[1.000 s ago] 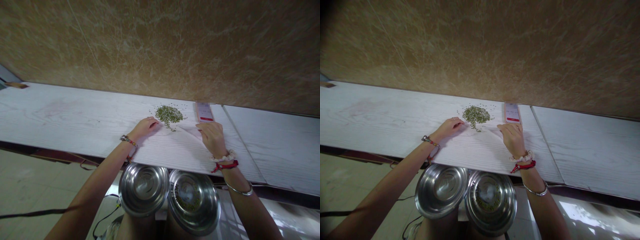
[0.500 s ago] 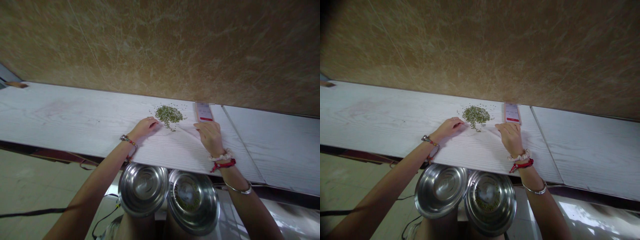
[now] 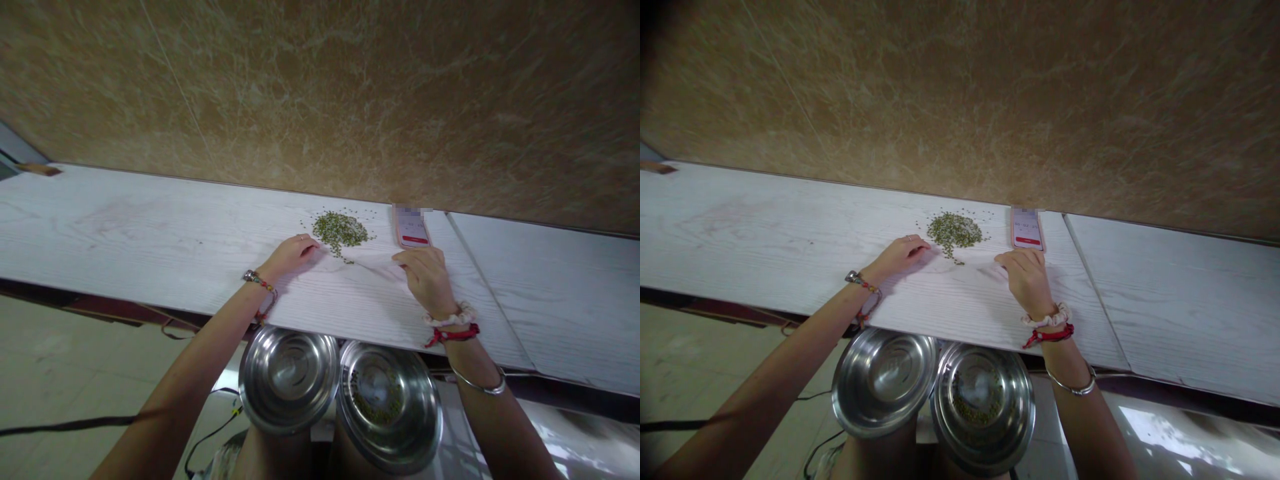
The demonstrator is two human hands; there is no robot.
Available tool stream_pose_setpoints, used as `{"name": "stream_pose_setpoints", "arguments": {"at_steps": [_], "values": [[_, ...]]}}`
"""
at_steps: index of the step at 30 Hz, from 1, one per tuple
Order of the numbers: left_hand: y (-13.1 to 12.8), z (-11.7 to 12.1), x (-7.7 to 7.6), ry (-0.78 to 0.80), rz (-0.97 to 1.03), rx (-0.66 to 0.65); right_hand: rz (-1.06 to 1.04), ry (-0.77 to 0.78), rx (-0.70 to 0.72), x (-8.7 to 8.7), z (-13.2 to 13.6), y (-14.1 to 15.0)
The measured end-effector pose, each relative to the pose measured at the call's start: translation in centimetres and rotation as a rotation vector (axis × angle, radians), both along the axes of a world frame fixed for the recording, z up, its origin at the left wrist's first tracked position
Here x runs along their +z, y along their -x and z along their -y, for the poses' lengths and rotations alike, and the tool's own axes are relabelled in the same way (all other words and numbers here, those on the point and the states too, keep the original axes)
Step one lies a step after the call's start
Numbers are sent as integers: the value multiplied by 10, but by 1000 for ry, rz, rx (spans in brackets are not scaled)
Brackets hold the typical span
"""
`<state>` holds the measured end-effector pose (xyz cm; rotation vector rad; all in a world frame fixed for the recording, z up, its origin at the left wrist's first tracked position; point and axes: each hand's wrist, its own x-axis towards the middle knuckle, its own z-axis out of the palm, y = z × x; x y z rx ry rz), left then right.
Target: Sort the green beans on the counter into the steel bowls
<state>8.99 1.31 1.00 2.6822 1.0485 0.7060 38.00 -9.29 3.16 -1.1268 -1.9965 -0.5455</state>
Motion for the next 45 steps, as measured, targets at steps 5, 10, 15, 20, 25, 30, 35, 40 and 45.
{"name": "stream_pose_setpoints", "arguments": {"at_steps": [5,10,15,20,25,30,35,40,45], "values": [[0,-1,-2,-12,9,-6,-20,-20,46,2,-1,3],[-1,1,0,3,-1,-1,11,-5,75,2,-4,6],[0,0,0,-7,-2,-1,-2,33,59,0,-2,1],[0,-1,-1,-11,-4,-2,-1,34,17,1,1,-5],[-1,2,2,-6,-18,4,-8,-2,36,2,0,-5],[-1,2,2,-2,-6,2,9,49,38,2,-1,-4],[0,2,3,-1,-10,2,-15,53,73,4,2,-11],[-1,3,3,7,-5,1,-25,38,83,5,4,-17],[-2,3,3,-11,-2,-11,6,-31,65,5,0,-10]]}}
